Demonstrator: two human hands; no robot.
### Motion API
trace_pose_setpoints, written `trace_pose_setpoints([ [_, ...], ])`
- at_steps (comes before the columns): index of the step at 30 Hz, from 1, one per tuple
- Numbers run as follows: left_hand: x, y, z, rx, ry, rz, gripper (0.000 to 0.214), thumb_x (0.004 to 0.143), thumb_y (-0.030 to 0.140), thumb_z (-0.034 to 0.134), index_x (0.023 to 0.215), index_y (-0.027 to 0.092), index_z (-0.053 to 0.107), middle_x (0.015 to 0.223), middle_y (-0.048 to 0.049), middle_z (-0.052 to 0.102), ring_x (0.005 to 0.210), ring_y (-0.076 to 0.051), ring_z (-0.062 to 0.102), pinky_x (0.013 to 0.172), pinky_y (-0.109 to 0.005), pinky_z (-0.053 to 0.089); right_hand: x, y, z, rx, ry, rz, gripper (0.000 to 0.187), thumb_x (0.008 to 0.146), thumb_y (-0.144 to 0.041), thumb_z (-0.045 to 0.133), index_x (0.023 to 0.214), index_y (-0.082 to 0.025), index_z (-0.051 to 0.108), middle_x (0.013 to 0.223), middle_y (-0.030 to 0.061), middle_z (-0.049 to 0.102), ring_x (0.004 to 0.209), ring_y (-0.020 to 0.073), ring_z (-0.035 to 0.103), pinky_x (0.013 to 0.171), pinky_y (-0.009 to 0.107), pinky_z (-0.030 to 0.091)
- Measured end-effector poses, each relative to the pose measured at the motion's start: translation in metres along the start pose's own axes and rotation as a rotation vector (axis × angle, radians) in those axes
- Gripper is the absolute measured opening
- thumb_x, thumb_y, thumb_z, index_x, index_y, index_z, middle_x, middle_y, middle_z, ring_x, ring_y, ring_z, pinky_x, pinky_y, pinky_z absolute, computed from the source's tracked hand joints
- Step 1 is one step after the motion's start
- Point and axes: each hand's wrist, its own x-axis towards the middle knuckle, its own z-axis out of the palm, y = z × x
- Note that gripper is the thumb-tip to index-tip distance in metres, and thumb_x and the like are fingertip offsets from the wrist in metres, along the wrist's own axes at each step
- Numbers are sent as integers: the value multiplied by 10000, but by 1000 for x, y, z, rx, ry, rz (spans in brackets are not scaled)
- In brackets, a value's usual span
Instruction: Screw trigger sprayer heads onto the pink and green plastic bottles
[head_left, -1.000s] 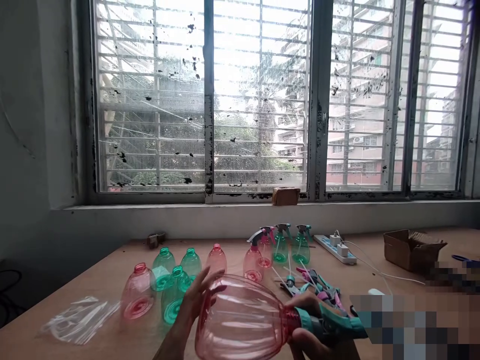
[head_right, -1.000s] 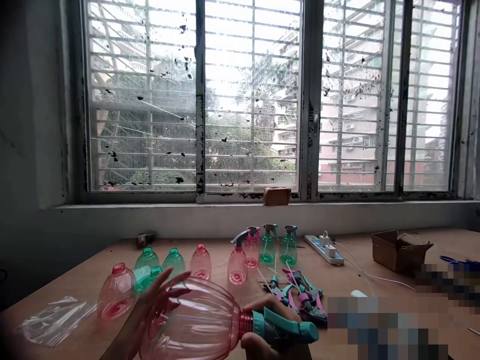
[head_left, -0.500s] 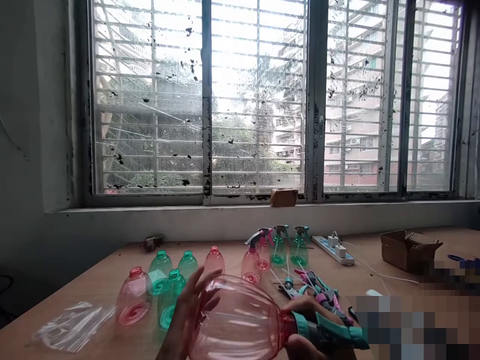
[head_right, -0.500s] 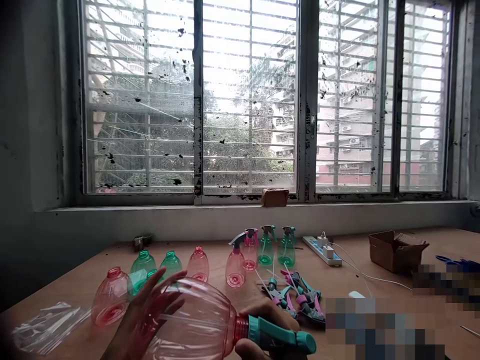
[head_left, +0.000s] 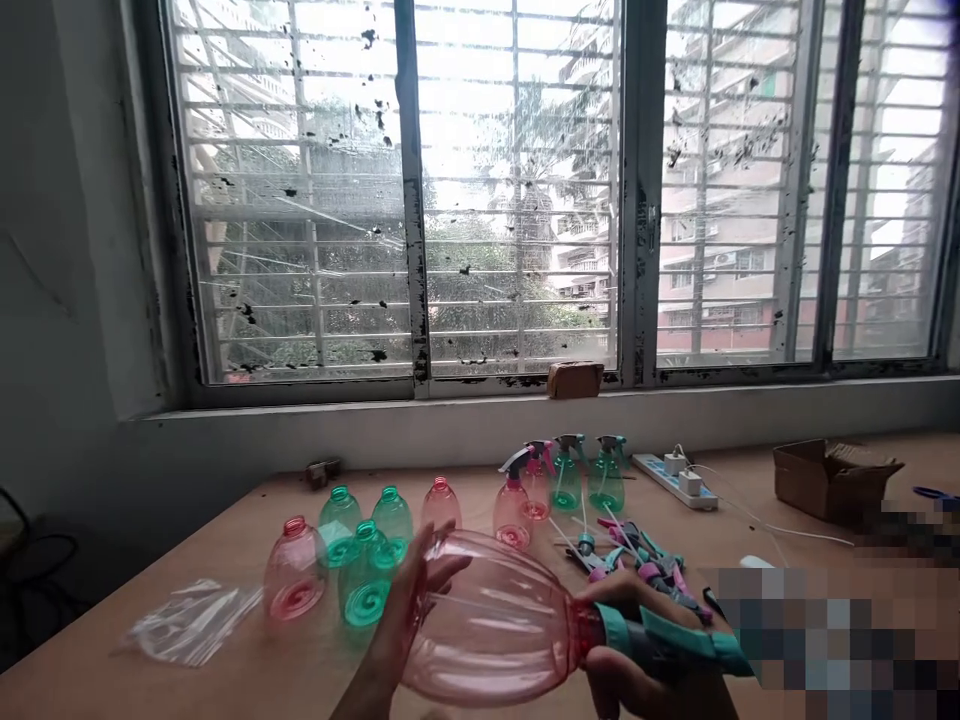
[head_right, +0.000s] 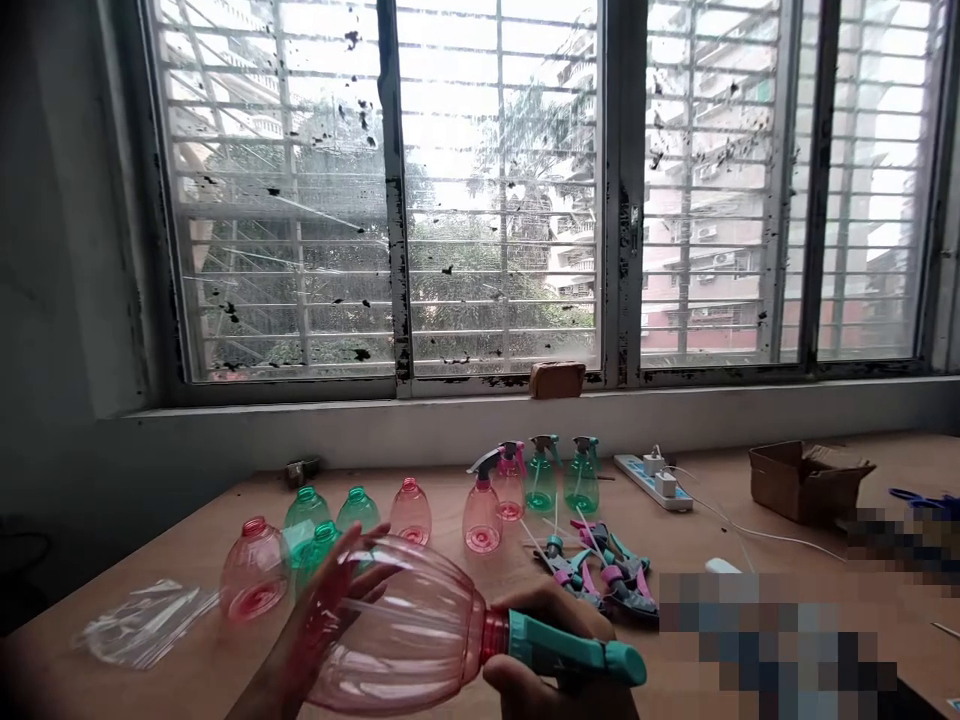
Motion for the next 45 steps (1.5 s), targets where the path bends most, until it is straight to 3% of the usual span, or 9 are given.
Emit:
trace_pose_setpoints([
  [5, -14, 7, 8, 45, -11, 16, 857, 1009, 749, 684, 1738, 454, 343, 1819, -88, 434, 1598, -447, 528, 1358, -614, 369, -3, -12, 0, 60, 29, 27, 500, 708, -608, 1059, 888, -202, 830, 496, 5, 714, 433, 183, 627, 474, 283, 513],
  [8, -19, 12, 6, 45, -13, -52, 975, 918, 742, 821, 1722, 507, 323, 1788, -84, 476, 1594, -435, 533, 1333, -594, 418, -2, -14, -1, 44, 38, 9, 478, 730, -589, 1052, 877, -199, 819, 494, 8, 713, 427, 187, 630, 451, 280, 505],
  [12, -22, 17, 0, 28, -17, -137, 966, 917, 751, 818, 1722, 523, 335, 1555, -92, 696, 1511, -411, 626, 1272, -557, 491, -1, -15, -1, 47, -4, 9, 472, 746, -572, 1048, 881, -181, 819, 543, 2, 720, 420, 152, 603, 465, 266, 491],
  [16, -22, 20, -2, 25, 5, -113, 1003, 885, 759, 846, 1718, 486, 360, 1469, -109, 726, 1450, -411, 668, 1227, -533, 532, 0, -14, -2, 47, -47, 42, 579, 723, -699, 1015, 882, -174, 828, 594, -8, 690, 432, 107, 503, 427, 224, 383],
  [21, -20, 23, 1, 62, 4, -95, 964, 945, 800, 748, 1737, 475, 306, 1417, -127, 732, 1423, -400, 679, 1200, -539, 537, 2, -14, -7, 66, -118, 30, 604, 805, -741, 942, 960, -174, 805, 519, -98, 486, 439, 75, 320, 459, 219, 236],
  [26, -21, 20, -2, 49, 5, -104, 960, 950, 752, 783, 1743, 533, 289, 1563, -93, 684, 1492, -395, 636, 1263, -557, 500, 1, -17, -9, 75, -126, 81, 544, 752, -629, 1034, 994, -233, 749, 551, -108, 519, 481, 94, 364, 460, 207, 324],
  [32, -19, 20, -12, 184, -5, -152, 896, 929, 645, 863, 1713, 522, 447, 1822, -29, 469, 1715, -421, 343, 1386, -649, 238, 2, -18, -12, -18, -40, 117, 469, 748, -559, 1041, 888, -224, 744, 593, -80, 551, 500, 113, 462, 454, 227, 415],
  [37, -18, 25, -10, 196, 46, -111, 940, 928, 622, 880, 1733, 516, 406, 1798, -32, 508, 1660, -380, 464, 1393, -624, 247, 1, -13, -14, -98, 18, 26, 446, 742, -587, 1026, 970, -237, 871, 826, 30, 742, 720, 208, 643, 582, 297, 563],
  [45, -14, 18, -1, 316, 63, -35, 768, 1067, 431, 754, 1737, 477, 382, 1779, -39, 515, 1642, -348, 491, 1382, -570, 340, -1, -16, -11, -102, 2, 4, 377, 754, -551, 1029, 932, -250, 889, 816, 16, 715, 691, 189, 612, 556, 277, 524],
])
